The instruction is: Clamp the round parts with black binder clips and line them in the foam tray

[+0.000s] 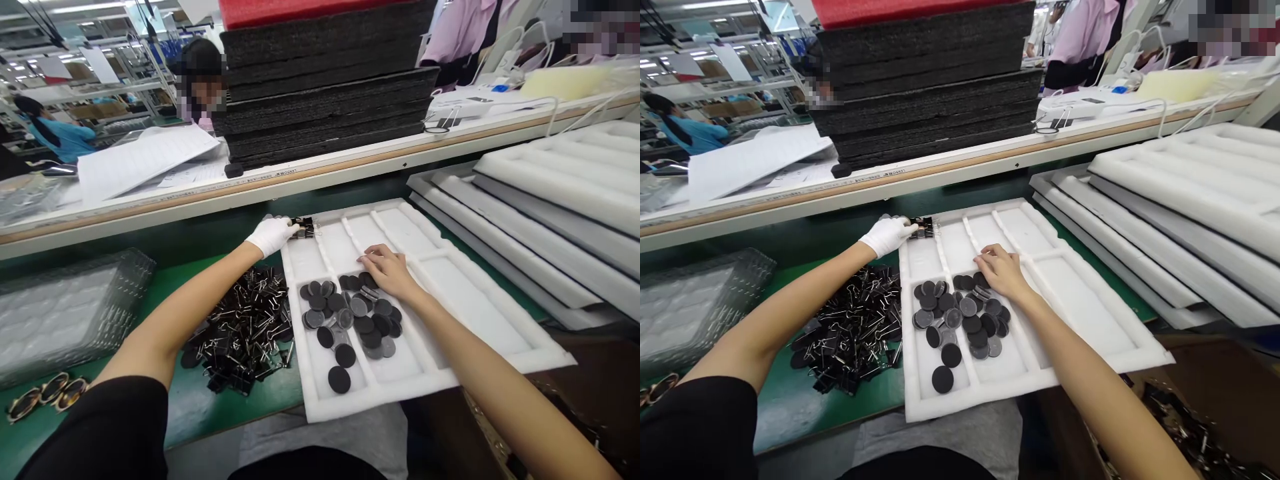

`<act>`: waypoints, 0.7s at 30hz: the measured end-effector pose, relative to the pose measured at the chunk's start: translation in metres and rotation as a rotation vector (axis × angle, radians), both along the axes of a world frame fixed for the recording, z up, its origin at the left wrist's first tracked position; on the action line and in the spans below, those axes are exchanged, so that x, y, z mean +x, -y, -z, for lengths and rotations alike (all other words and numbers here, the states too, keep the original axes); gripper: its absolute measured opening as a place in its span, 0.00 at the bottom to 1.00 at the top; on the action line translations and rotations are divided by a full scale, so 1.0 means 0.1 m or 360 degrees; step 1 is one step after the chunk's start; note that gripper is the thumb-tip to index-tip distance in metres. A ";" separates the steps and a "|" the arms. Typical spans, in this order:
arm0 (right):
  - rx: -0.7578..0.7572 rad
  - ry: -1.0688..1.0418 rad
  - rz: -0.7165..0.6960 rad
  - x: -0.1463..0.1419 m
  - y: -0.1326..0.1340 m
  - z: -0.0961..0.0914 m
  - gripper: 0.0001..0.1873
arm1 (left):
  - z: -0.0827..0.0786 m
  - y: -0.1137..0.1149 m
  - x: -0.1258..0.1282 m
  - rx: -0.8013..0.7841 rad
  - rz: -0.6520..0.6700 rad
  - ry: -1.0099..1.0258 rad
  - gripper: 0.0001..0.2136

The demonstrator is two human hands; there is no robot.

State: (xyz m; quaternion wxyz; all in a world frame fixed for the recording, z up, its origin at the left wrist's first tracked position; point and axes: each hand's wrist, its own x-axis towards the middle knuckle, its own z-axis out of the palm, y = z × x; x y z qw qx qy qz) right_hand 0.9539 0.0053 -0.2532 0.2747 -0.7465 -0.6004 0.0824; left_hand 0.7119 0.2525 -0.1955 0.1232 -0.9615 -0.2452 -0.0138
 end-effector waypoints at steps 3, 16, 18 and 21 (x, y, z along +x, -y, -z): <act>0.0008 0.0001 0.0001 0.00 0.00 0.01 0.25 | -0.01 0.03 -0.02 -0.0001 -0.0027 0.0026 0.17; 0.0069 0.0000 -0.0021 0.02 0.10 -0.05 0.23 | -0.64 0.25 -1.02 -0.0272 -0.0365 -0.0231 0.25; 0.0107 0.0034 -0.0061 0.01 0.16 -0.09 0.22 | -0.73 0.36 -1.44 -0.0374 -0.0442 -0.0251 0.27; 0.0053 0.0109 -0.0370 -0.01 0.26 -0.14 0.22 | -0.75 0.59 -2.10 -0.0434 -0.0528 0.0003 0.27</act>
